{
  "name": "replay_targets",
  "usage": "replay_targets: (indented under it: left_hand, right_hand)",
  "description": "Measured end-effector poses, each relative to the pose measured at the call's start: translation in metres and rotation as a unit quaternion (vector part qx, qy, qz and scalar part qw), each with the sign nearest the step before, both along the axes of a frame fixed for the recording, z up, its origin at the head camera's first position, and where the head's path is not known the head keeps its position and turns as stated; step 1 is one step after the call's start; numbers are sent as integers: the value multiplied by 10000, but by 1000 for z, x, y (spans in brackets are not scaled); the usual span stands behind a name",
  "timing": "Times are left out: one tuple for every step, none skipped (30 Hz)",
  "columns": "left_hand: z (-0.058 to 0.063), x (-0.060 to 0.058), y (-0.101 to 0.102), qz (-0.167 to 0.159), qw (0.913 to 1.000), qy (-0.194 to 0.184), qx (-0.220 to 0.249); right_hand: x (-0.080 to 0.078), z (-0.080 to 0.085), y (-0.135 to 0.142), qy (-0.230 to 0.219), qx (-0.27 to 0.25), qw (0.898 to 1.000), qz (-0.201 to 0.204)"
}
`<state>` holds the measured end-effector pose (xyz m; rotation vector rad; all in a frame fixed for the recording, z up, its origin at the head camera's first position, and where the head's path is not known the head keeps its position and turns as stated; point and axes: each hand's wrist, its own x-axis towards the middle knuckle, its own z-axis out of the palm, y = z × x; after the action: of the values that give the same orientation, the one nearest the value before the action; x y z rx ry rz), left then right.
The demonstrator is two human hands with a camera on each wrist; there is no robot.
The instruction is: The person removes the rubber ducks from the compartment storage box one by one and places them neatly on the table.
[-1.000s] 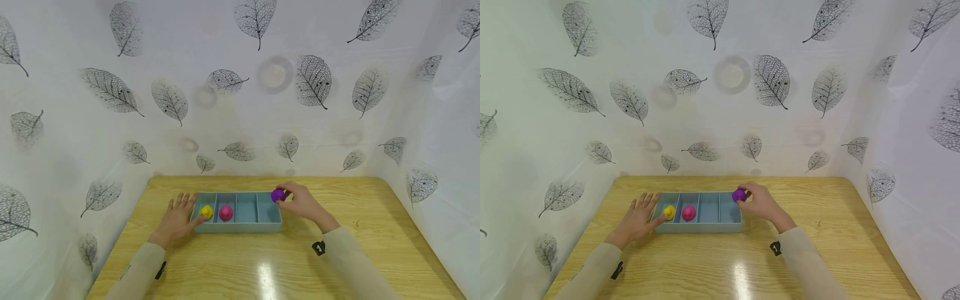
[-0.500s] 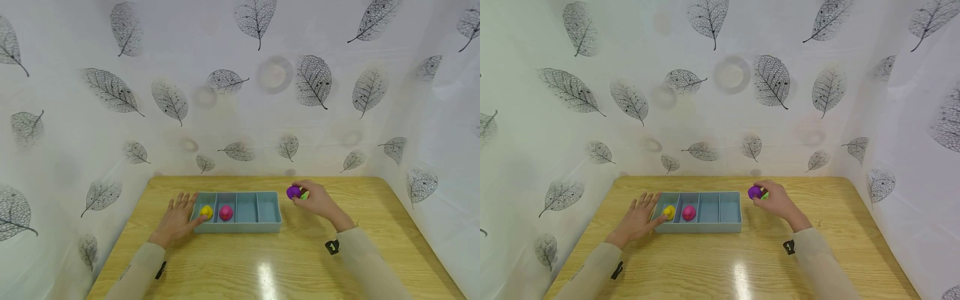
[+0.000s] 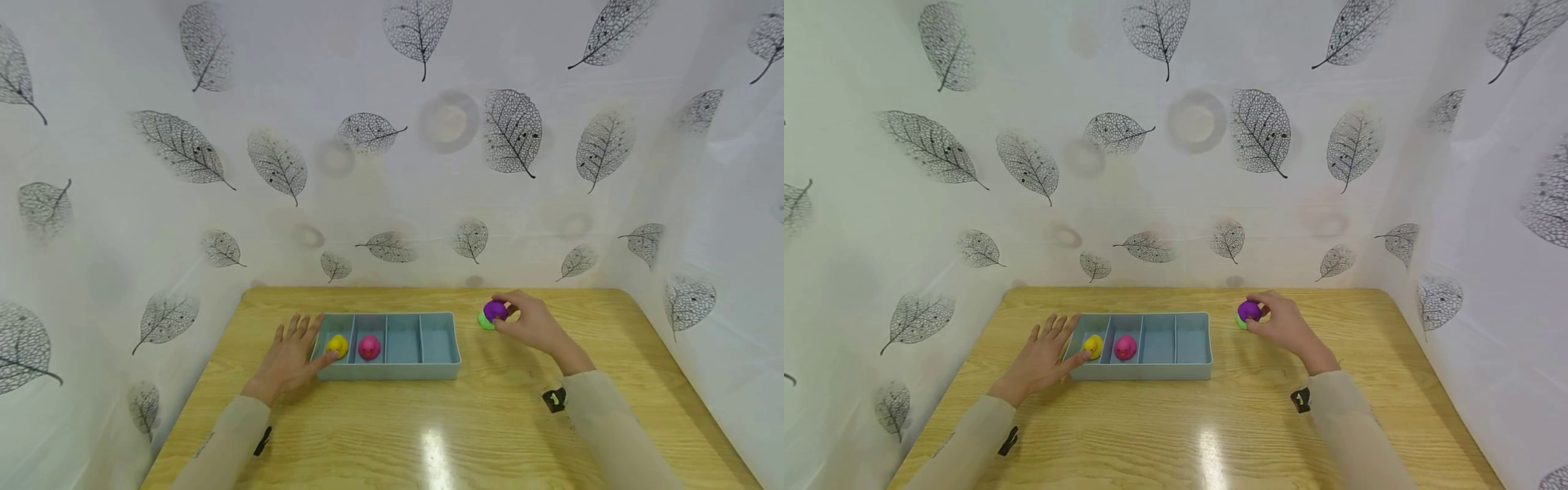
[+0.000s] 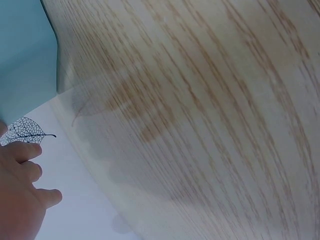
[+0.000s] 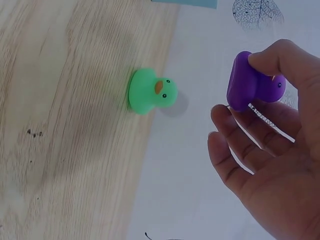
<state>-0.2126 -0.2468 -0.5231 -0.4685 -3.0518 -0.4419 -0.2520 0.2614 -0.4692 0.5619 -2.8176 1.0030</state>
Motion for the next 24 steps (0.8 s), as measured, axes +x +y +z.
replay_targets:
  left_hand:
    - [0, 0, 0, 1, 10000, 0, 2]
    - [0, 0, 0, 2, 10000, -4, 9]
    - [0, 0, 0, 2, 10000, 1, 10]
    - [0, 0, 0, 0, 10000, 3, 14]
    - [0, 0, 0, 1, 10000, 1, 16]
    - [1, 1, 0, 0, 10000, 1, 20]
    - [1, 1, 0, -1, 10000, 3, 21]
    - [1, 1, 0, -1, 10000, 2, 22]
    - [1, 1, 0, 1, 10000, 6, 18]
    - [1, 1, 0, 2, 10000, 2, 22]
    - [1, 1, 0, 4, 10000, 2, 17]
    - [1, 1, 0, 2, 10000, -1, 18]
    - [2, 1, 0, 1, 10000, -9, 20]
    - [2, 1, 0, 2, 10000, -18, 25]
    - [2, 1, 0, 2, 10000, -25, 33]
    - [2, 2, 0, -1, 10000, -31, 40]
    - [2, 2, 0, -1, 10000, -40, 47]
    - [2, 2, 0, -1, 10000, -49, 58]
    - [2, 1, 0, -1, 10000, -52, 55]
    - [2, 1, 0, -1, 10000, -51, 50]
    - [2, 1, 0, -4, 10000, -49, 40]
    - [1, 1, 0, -9, 10000, -49, 30]
    - [1, 1, 0, -13, 10000, -48, 22]
    - [1, 0, 0, -19, 10000, -41, 12]
  right_hand:
    - [0, 0, 2, -36, 0, 10000, -16]
    - [-1, 0, 3, -57, -2, 10000, -31]
    - [-1, 0, 4, -73, -5, 10000, -41]
    - [-1, 0, 5, -89, 0, 9999, -54]
    - [-1, 0, 6, -115, -5, 9999, -62]
    - [-2, 0, 7, -132, -9, 9999, -74]
    - [-2, 0, 8, -148, -18, 9999, -75]
    - [-2, -1, 9, -155, -16, 9998, -86]
    - [-3, -1, 10, -168, -22, 9998, -92]
    - [-3, -2, 12, -180, -22, 9998, -110]
    - [-4, -3, 13, -187, -28, 9997, -129]
    - [-5, -4, 15, -195, -32, 9997, -151]
    - [-5, -5, 16, -201, -32, 9996, -169]
    - [-6, -6, 18, -199, -33, 9996, -198]
    - [-7, -7, 19, -215, -42, 9995, -216]
    - [-7, -8, 21, -220, -43, 9995, -238]
    - [-8, -8, 22, -234, -59, 9994, -247]
    - [-8, -9, 23, -263, -77, 9993, -259]
    - [-8, -10, 24, -277, -87, 9992, -262]
    - [-9, -10, 25, -319, -111, 9991, -266]
    - [-9, -11, 26, -361, -124, 9989, -270]
    - [-9, -12, 26, -392, -129, 9988, -281]
    - [-9, -13, 27, -423, -127, 9986, -292]
    - [-10, -15, 28, -460, -117, 9984, -302]
